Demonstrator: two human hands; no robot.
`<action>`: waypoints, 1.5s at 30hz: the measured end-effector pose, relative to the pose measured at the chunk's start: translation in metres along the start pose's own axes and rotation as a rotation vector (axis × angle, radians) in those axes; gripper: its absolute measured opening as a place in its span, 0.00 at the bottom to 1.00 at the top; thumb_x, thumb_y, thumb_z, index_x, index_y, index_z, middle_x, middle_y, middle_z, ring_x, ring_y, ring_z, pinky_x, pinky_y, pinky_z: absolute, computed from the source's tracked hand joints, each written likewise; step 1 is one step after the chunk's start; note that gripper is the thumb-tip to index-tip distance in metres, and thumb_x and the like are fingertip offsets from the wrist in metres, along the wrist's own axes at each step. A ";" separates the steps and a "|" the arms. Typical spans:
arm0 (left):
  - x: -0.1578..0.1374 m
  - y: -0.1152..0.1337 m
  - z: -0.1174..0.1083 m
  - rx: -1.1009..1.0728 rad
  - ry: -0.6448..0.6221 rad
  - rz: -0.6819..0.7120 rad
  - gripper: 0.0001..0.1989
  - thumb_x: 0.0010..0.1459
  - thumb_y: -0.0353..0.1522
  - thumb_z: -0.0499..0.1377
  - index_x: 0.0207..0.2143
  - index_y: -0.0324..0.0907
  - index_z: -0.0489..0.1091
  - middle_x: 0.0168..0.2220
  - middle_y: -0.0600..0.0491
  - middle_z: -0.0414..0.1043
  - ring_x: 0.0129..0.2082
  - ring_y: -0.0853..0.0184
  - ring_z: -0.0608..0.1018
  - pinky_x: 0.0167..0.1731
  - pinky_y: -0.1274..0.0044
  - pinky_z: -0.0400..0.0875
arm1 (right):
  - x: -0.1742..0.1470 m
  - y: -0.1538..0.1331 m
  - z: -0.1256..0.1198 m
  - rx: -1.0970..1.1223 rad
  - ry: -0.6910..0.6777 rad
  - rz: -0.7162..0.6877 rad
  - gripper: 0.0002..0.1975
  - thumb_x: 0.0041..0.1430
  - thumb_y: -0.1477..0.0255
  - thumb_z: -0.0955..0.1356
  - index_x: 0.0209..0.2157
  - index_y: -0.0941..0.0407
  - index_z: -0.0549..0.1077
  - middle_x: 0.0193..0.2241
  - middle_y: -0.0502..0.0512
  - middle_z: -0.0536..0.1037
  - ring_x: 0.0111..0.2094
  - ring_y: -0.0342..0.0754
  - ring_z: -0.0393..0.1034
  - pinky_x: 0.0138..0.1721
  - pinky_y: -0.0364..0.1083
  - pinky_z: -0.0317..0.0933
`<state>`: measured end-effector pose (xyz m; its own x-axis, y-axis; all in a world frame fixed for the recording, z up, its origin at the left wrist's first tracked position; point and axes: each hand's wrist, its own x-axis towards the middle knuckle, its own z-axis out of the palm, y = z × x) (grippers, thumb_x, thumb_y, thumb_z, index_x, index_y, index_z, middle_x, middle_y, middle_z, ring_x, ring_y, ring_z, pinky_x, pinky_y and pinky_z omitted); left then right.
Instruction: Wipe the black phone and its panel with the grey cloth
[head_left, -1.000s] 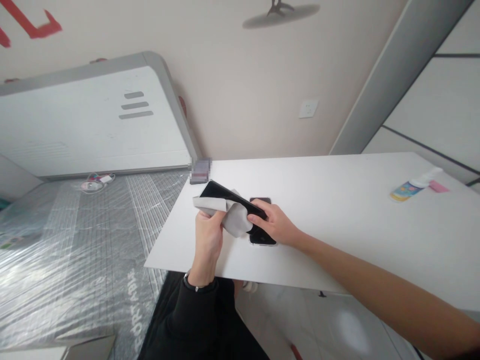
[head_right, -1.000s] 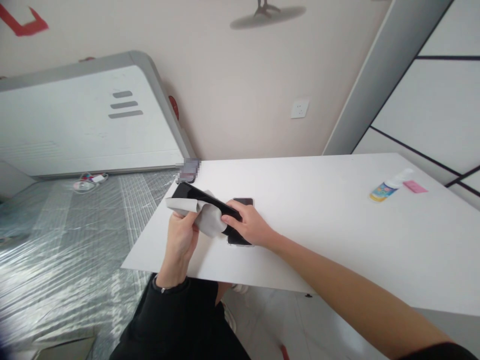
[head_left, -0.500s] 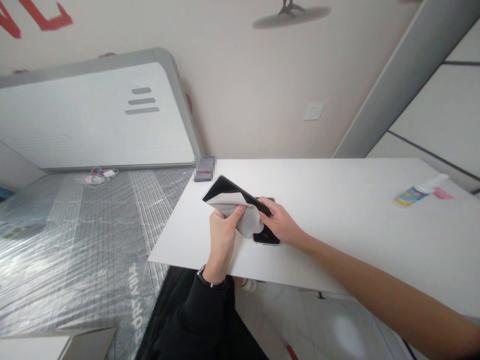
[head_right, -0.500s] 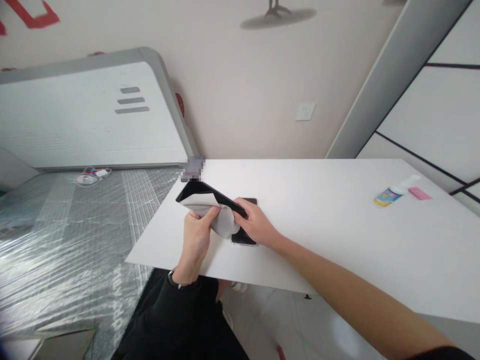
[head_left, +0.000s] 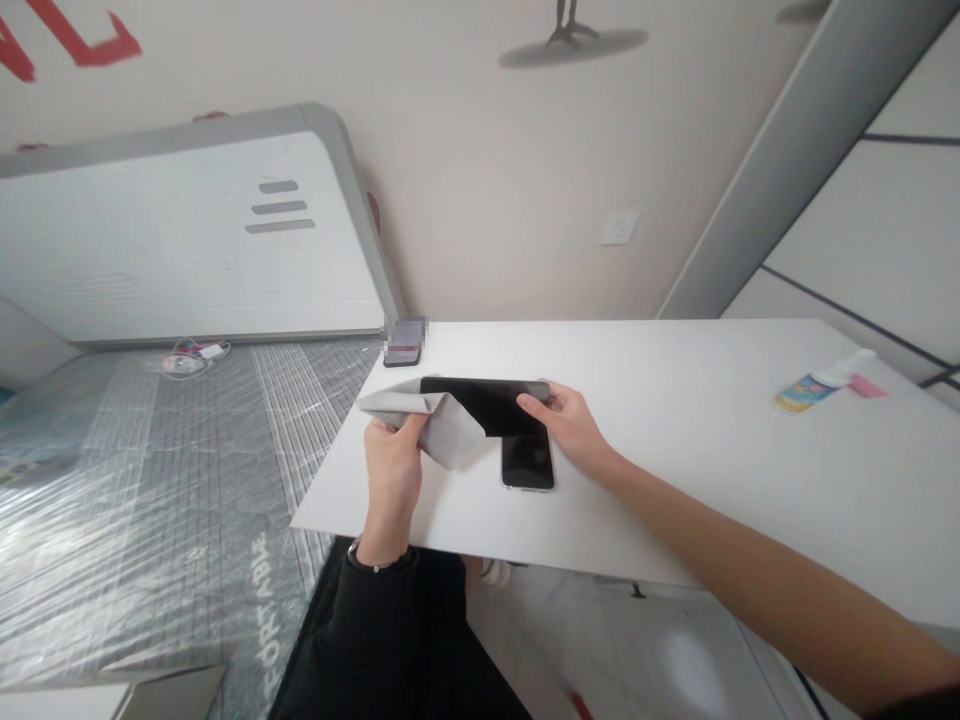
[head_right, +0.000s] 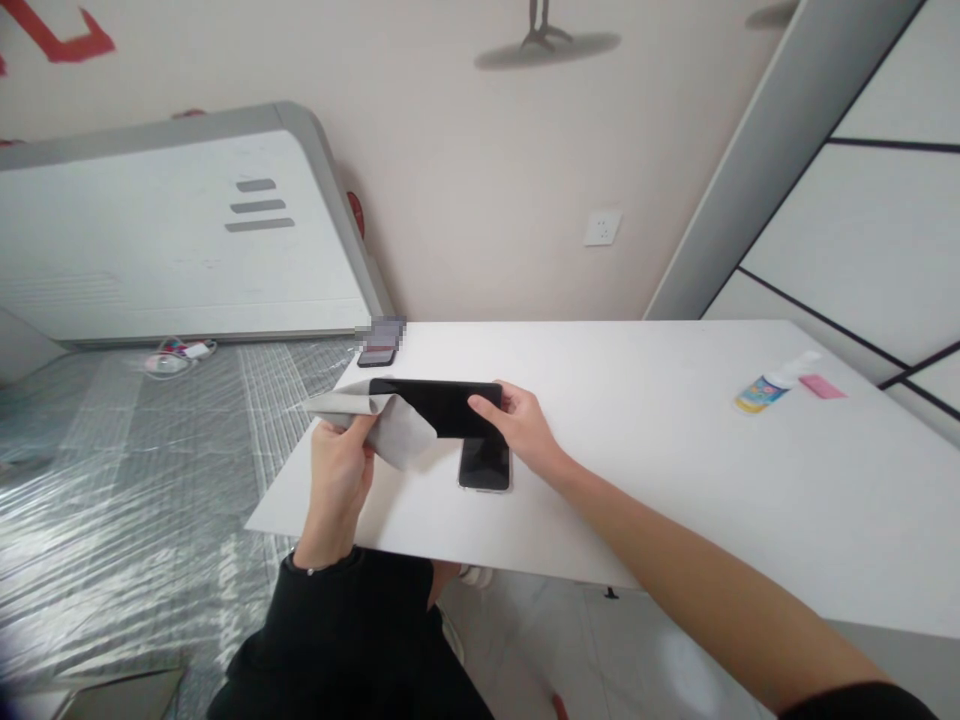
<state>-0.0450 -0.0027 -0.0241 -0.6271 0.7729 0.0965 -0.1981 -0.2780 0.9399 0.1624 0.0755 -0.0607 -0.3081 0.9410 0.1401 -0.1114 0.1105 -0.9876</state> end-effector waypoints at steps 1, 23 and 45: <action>-0.001 -0.001 -0.001 0.054 -0.050 -0.020 0.20 0.42 0.40 0.77 0.36 0.39 0.82 0.38 0.48 0.85 0.41 0.59 0.84 0.42 0.74 0.77 | 0.002 0.001 -0.001 0.050 0.043 0.000 0.24 0.51 0.48 0.77 0.32 0.54 0.74 0.30 0.51 0.76 0.33 0.48 0.69 0.35 0.47 0.65; -0.030 -0.016 0.017 0.359 -0.394 -0.108 0.13 0.57 0.40 0.67 0.39 0.40 0.82 0.44 0.46 0.86 0.46 0.52 0.84 0.47 0.68 0.76 | -0.005 -0.002 0.005 0.334 -0.078 0.083 0.23 0.46 0.61 0.82 0.43 0.52 0.77 0.41 0.54 0.85 0.42 0.55 0.80 0.46 0.54 0.73; -0.027 -0.021 0.014 0.282 -0.297 -0.188 0.12 0.47 0.37 0.73 0.30 0.39 0.81 0.31 0.50 0.83 0.30 0.63 0.80 0.30 0.77 0.71 | -0.008 -0.008 -0.001 -0.184 -0.398 -0.040 0.38 0.63 0.54 0.73 0.69 0.49 0.64 0.55 0.61 0.73 0.43 0.52 0.75 0.35 0.47 0.71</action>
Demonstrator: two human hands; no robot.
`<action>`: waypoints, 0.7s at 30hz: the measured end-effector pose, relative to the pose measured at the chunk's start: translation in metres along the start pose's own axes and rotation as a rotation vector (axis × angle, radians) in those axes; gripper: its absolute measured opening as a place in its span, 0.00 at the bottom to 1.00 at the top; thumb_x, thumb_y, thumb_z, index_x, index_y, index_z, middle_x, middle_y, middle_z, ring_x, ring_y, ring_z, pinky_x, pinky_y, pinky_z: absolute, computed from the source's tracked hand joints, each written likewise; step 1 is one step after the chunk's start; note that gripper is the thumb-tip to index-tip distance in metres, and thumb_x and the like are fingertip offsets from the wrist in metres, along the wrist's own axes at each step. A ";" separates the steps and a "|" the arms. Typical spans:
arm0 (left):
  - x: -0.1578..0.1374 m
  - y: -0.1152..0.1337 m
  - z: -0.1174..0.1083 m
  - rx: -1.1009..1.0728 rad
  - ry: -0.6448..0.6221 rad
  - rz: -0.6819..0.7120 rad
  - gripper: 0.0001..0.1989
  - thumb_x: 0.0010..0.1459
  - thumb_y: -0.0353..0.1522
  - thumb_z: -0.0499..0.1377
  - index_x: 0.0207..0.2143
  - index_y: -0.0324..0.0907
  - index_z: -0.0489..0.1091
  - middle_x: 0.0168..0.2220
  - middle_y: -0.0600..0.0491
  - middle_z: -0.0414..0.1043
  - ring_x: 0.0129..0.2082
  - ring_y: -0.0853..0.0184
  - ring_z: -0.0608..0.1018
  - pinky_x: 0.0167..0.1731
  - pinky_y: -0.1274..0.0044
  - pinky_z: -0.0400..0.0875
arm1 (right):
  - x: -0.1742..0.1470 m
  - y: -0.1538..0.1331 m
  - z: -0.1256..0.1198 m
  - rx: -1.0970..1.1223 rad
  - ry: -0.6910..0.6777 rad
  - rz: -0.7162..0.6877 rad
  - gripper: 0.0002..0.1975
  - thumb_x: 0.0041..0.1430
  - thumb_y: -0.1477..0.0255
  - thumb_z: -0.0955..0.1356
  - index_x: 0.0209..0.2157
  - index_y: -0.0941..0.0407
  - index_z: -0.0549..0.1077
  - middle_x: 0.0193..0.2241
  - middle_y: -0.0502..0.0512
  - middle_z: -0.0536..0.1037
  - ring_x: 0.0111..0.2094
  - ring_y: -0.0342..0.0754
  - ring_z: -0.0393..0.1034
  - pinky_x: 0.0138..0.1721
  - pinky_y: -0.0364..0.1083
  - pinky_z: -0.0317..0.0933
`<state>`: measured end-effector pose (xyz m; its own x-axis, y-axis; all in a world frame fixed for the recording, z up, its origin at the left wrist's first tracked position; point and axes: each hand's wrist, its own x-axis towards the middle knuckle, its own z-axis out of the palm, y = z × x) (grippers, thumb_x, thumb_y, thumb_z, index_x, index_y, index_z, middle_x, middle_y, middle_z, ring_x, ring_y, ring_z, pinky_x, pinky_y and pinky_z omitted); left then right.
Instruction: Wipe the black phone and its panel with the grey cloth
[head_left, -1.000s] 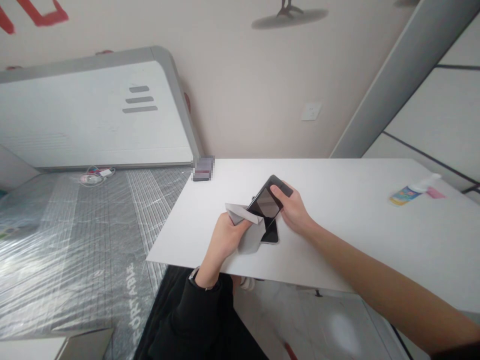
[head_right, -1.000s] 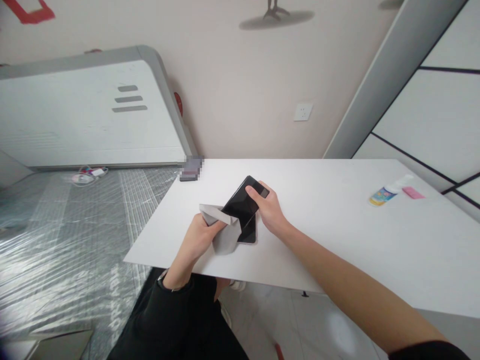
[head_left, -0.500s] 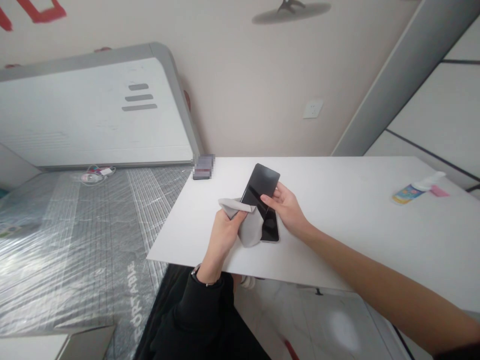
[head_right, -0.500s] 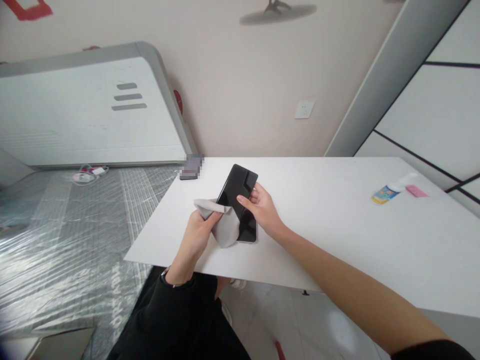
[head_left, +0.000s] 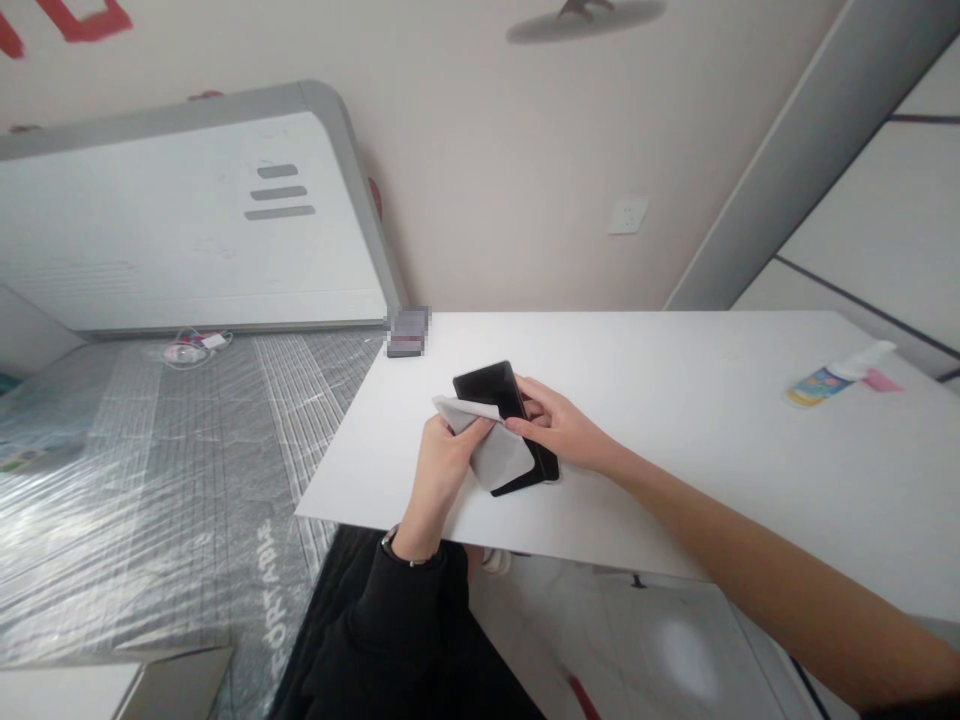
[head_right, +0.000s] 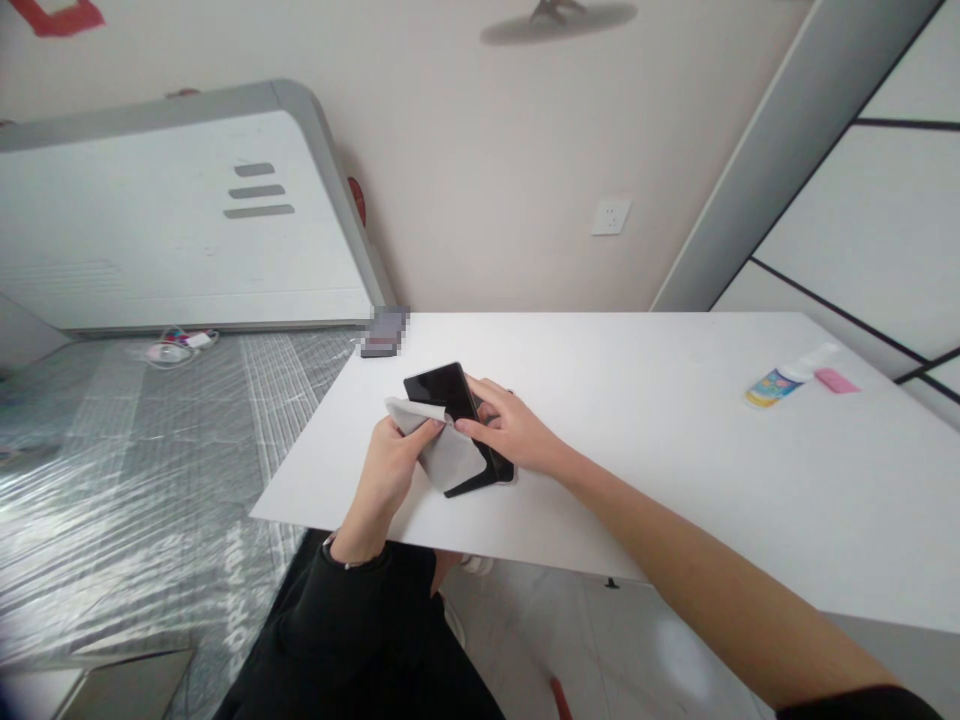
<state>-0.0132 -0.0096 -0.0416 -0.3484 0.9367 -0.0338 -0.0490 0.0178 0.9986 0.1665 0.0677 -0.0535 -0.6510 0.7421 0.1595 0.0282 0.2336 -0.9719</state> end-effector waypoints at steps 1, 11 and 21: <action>0.000 0.000 0.001 -0.018 0.017 -0.002 0.12 0.46 0.37 0.73 0.30 0.38 0.81 0.30 0.50 0.83 0.29 0.64 0.80 0.30 0.77 0.71 | 0.000 0.001 0.001 0.011 -0.024 0.010 0.38 0.64 0.54 0.72 0.71 0.48 0.61 0.56 0.61 0.72 0.42 0.51 0.75 0.35 0.46 0.71; 0.012 0.003 -0.001 -0.556 0.296 0.123 0.16 0.47 0.34 0.77 0.39 0.43 0.82 0.43 0.52 0.86 0.46 0.64 0.84 0.50 0.76 0.76 | -0.002 0.004 0.003 0.162 -0.075 0.140 0.31 0.56 0.54 0.77 0.53 0.49 0.63 0.49 0.54 0.74 0.38 0.48 0.77 0.36 0.47 0.72; 0.011 0.004 0.000 -0.605 0.249 0.048 0.09 0.56 0.29 0.72 0.40 0.45 0.80 0.47 0.52 0.85 0.55 0.63 0.82 0.56 0.75 0.76 | 0.004 0.002 -0.005 0.248 0.186 0.137 0.23 0.53 0.50 0.77 0.32 0.53 0.70 0.31 0.49 0.78 0.34 0.48 0.75 0.38 0.47 0.70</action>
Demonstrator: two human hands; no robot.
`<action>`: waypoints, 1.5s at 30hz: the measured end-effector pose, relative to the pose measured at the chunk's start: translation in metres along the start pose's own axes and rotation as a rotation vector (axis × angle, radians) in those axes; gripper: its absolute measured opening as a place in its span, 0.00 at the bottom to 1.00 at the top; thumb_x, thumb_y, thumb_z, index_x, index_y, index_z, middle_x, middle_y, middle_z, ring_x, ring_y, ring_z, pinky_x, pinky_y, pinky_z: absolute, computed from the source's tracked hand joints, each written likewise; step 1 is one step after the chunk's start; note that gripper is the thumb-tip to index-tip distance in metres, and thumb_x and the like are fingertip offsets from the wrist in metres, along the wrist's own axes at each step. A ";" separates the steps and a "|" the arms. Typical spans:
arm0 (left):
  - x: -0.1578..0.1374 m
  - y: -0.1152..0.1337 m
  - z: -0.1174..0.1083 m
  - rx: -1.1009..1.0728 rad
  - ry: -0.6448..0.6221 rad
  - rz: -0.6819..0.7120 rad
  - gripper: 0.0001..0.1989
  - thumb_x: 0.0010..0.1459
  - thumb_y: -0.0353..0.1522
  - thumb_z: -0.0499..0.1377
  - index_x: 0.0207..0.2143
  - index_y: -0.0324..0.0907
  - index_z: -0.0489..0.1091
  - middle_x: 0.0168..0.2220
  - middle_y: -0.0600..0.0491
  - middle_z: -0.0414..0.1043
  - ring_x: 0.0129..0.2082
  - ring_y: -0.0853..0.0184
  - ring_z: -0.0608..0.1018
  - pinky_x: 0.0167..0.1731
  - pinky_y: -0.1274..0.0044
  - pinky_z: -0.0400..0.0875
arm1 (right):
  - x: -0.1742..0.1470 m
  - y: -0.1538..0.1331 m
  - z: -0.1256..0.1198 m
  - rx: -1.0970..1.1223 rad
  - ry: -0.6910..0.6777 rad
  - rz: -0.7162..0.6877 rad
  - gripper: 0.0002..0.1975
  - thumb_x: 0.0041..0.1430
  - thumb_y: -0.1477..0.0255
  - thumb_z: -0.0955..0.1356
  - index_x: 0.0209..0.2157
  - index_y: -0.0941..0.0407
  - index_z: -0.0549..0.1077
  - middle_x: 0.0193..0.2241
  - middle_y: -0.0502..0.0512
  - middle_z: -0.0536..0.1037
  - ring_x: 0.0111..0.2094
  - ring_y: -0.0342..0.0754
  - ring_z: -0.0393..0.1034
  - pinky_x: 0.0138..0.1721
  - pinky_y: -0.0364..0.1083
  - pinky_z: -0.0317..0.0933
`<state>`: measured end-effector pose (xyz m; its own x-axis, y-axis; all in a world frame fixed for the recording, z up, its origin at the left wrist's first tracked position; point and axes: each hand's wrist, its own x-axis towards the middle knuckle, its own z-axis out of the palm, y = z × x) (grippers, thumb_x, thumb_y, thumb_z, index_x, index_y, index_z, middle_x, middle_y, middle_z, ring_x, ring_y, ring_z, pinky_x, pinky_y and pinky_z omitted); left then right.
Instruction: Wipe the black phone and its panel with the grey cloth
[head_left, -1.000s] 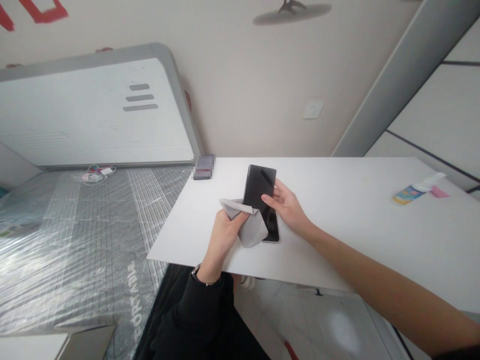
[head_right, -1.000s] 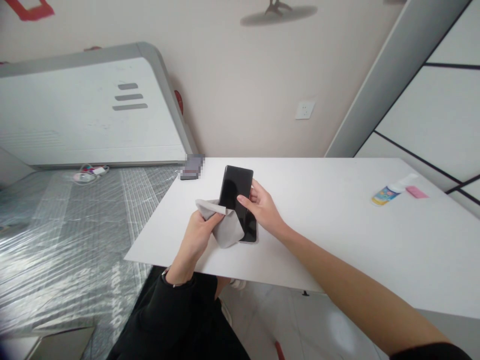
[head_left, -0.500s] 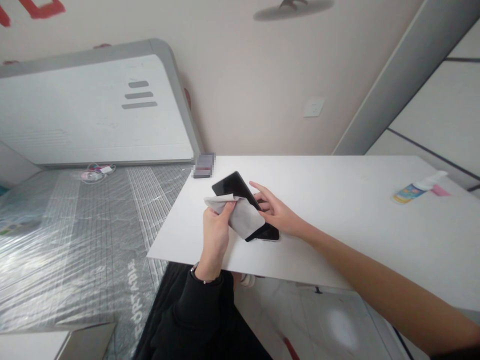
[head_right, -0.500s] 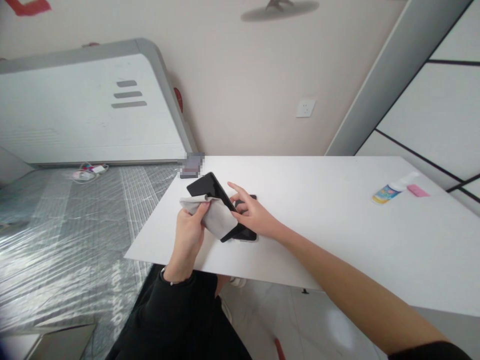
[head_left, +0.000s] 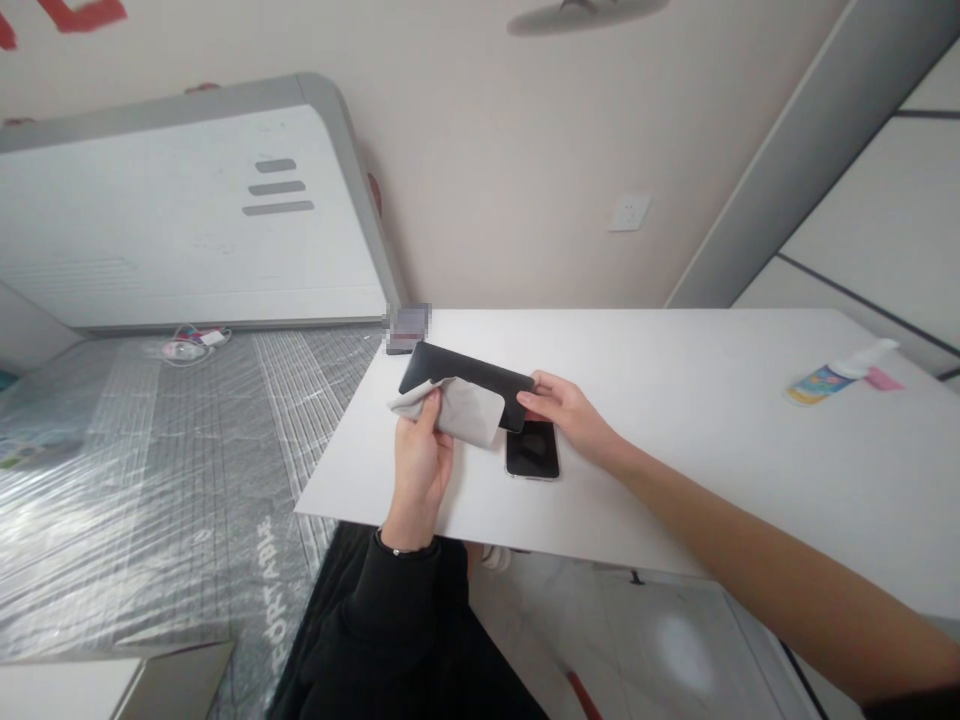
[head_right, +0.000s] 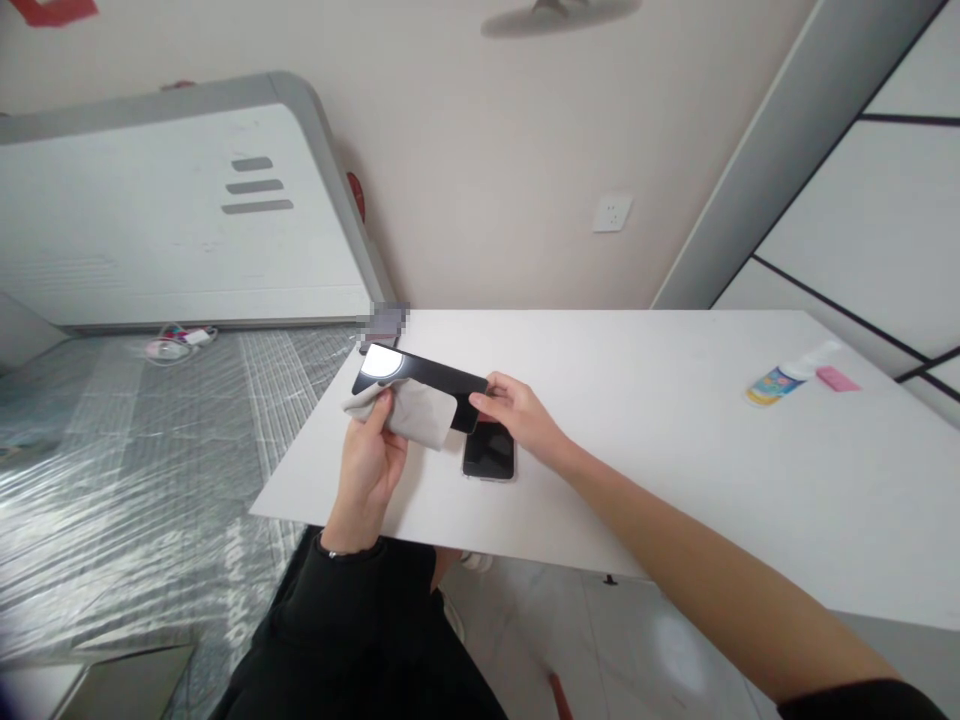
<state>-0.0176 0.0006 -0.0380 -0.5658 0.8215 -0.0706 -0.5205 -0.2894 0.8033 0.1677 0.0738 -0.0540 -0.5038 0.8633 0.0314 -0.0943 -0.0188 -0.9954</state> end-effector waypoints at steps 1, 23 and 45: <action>0.000 0.000 0.000 0.004 0.000 -0.004 0.09 0.56 0.29 0.72 0.40 0.45 0.80 0.47 0.52 0.85 0.55 0.63 0.82 0.57 0.75 0.76 | 0.001 0.000 0.000 0.051 0.048 -0.010 0.23 0.52 0.50 0.78 0.31 0.52 0.69 0.30 0.48 0.77 0.34 0.48 0.74 0.38 0.47 0.70; -0.011 0.006 -0.001 0.259 -0.284 -0.378 0.19 0.39 0.37 0.80 0.32 0.38 0.82 0.33 0.50 0.85 0.31 0.65 0.83 0.38 0.76 0.77 | 0.006 0.003 -0.003 0.049 0.238 -0.140 0.29 0.54 0.40 0.73 0.26 0.53 0.71 0.25 0.48 0.71 0.28 0.46 0.64 0.30 0.45 0.62; -0.010 0.002 -0.003 0.179 -0.242 -0.265 0.16 0.44 0.33 0.77 0.37 0.41 0.81 0.40 0.49 0.86 0.43 0.59 0.85 0.49 0.70 0.79 | 0.000 -0.002 -0.001 -0.021 0.135 -0.118 0.29 0.51 0.41 0.75 0.27 0.54 0.71 0.26 0.49 0.72 0.29 0.46 0.65 0.30 0.45 0.61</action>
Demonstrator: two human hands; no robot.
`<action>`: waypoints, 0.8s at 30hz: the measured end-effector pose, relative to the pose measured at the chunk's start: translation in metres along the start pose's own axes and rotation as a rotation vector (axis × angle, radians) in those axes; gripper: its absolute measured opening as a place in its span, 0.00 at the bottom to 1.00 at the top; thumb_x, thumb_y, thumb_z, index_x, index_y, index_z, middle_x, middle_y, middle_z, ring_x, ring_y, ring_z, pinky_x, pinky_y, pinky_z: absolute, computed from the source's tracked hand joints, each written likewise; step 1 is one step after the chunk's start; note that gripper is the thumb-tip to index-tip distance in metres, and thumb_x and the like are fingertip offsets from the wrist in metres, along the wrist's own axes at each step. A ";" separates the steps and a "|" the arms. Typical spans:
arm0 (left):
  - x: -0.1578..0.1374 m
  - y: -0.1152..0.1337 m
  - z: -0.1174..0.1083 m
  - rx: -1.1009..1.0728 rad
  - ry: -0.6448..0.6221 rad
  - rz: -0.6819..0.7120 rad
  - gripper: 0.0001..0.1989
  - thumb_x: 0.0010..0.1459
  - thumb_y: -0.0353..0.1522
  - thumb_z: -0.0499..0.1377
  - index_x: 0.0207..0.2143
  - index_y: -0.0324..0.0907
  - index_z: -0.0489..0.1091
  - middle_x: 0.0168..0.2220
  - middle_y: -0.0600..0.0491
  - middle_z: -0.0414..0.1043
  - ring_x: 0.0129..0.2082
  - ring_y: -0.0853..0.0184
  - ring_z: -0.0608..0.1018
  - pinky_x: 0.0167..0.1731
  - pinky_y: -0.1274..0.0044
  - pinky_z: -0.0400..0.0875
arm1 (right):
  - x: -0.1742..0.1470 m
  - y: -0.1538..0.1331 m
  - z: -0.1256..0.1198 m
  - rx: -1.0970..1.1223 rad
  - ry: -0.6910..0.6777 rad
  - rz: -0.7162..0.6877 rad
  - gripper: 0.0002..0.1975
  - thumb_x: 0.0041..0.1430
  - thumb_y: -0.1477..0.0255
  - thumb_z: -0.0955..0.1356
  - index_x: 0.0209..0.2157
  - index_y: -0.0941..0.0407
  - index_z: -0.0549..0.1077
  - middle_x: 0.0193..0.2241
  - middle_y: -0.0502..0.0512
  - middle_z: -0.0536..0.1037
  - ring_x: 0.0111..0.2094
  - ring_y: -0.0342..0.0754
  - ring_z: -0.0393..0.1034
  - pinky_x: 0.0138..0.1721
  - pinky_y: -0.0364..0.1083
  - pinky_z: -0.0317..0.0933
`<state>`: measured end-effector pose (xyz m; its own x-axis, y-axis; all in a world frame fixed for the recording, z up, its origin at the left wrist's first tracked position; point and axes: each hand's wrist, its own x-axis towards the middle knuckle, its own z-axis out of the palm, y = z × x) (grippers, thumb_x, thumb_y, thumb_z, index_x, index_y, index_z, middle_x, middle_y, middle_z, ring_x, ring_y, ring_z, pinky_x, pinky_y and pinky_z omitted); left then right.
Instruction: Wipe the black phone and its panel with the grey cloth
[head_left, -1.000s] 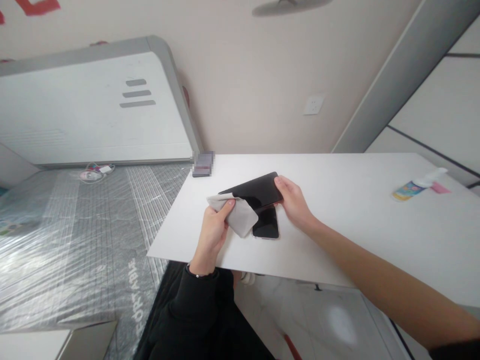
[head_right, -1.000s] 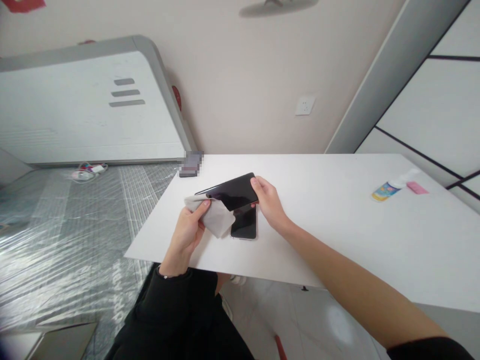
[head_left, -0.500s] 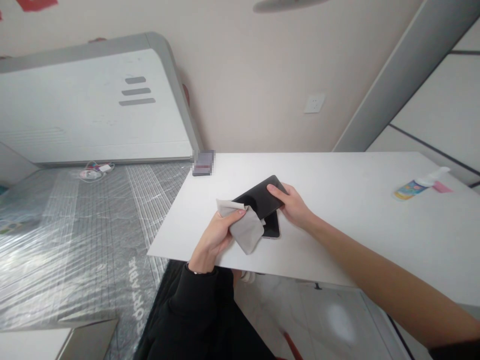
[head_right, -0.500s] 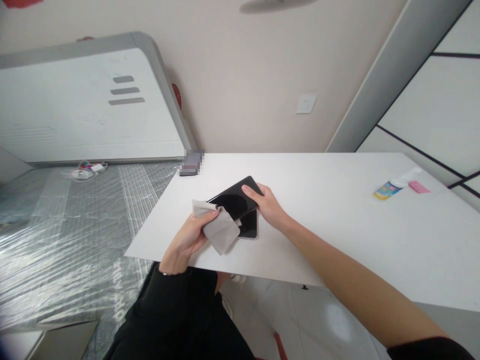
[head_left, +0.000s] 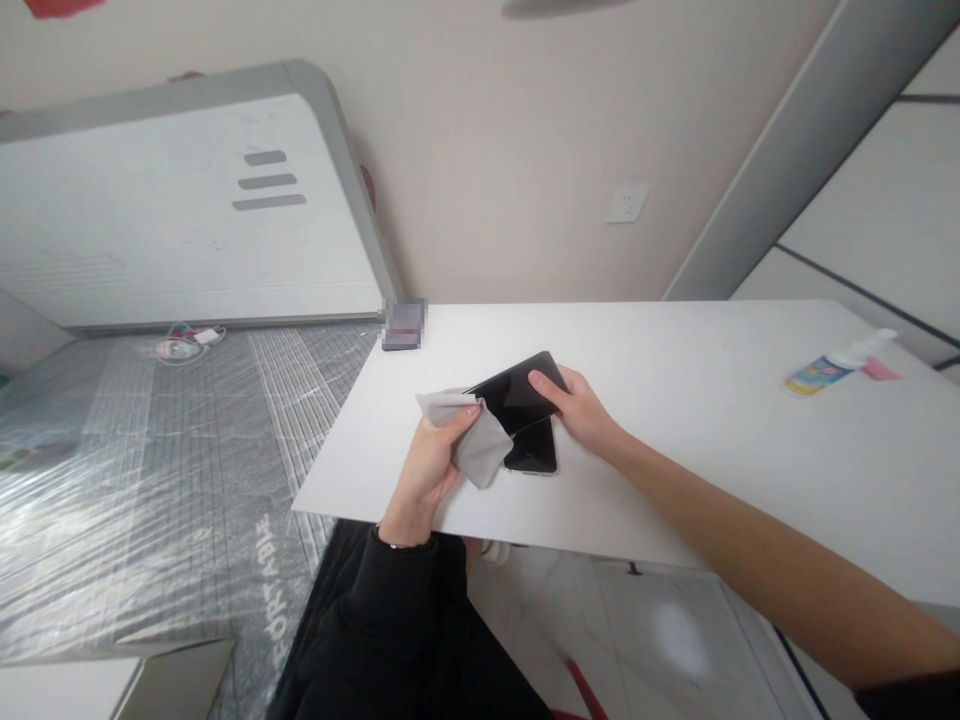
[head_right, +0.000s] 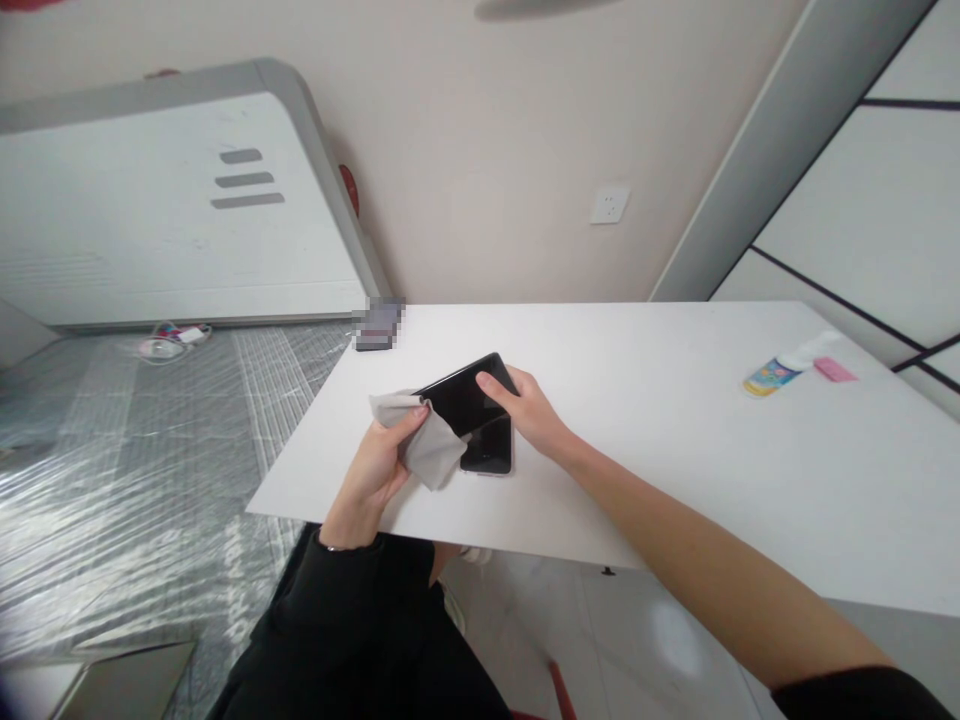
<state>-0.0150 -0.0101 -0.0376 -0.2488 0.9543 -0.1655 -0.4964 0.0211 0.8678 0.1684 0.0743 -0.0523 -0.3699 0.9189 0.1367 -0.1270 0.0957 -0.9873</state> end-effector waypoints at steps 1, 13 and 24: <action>0.001 0.000 0.001 0.015 0.007 0.034 0.17 0.44 0.34 0.77 0.37 0.41 0.81 0.42 0.48 0.86 0.45 0.58 0.85 0.51 0.70 0.78 | -0.001 -0.001 0.001 -0.005 0.004 -0.002 0.30 0.51 0.40 0.75 0.27 0.54 0.71 0.25 0.49 0.71 0.28 0.46 0.65 0.29 0.45 0.60; 0.010 -0.001 -0.009 0.260 0.137 0.278 0.17 0.56 0.42 0.72 0.45 0.43 0.81 0.53 0.48 0.82 0.60 0.57 0.78 0.63 0.70 0.67 | -0.002 -0.005 0.002 0.055 0.022 -0.004 0.31 0.50 0.40 0.75 0.26 0.54 0.72 0.26 0.50 0.73 0.29 0.47 0.66 0.31 0.46 0.60; 0.006 0.012 -0.013 0.031 0.005 -0.046 0.15 0.51 0.35 0.76 0.40 0.41 0.81 0.42 0.51 0.86 0.44 0.61 0.85 0.45 0.75 0.80 | 0.003 0.001 0.001 0.068 0.119 0.014 0.31 0.48 0.40 0.76 0.25 0.55 0.71 0.24 0.47 0.69 0.27 0.44 0.62 0.29 0.44 0.56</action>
<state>-0.0333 -0.0078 -0.0349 -0.2306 0.9505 -0.2084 -0.4819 0.0745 0.8731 0.1666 0.0764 -0.0528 -0.2613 0.9592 0.1079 -0.1859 0.0597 -0.9807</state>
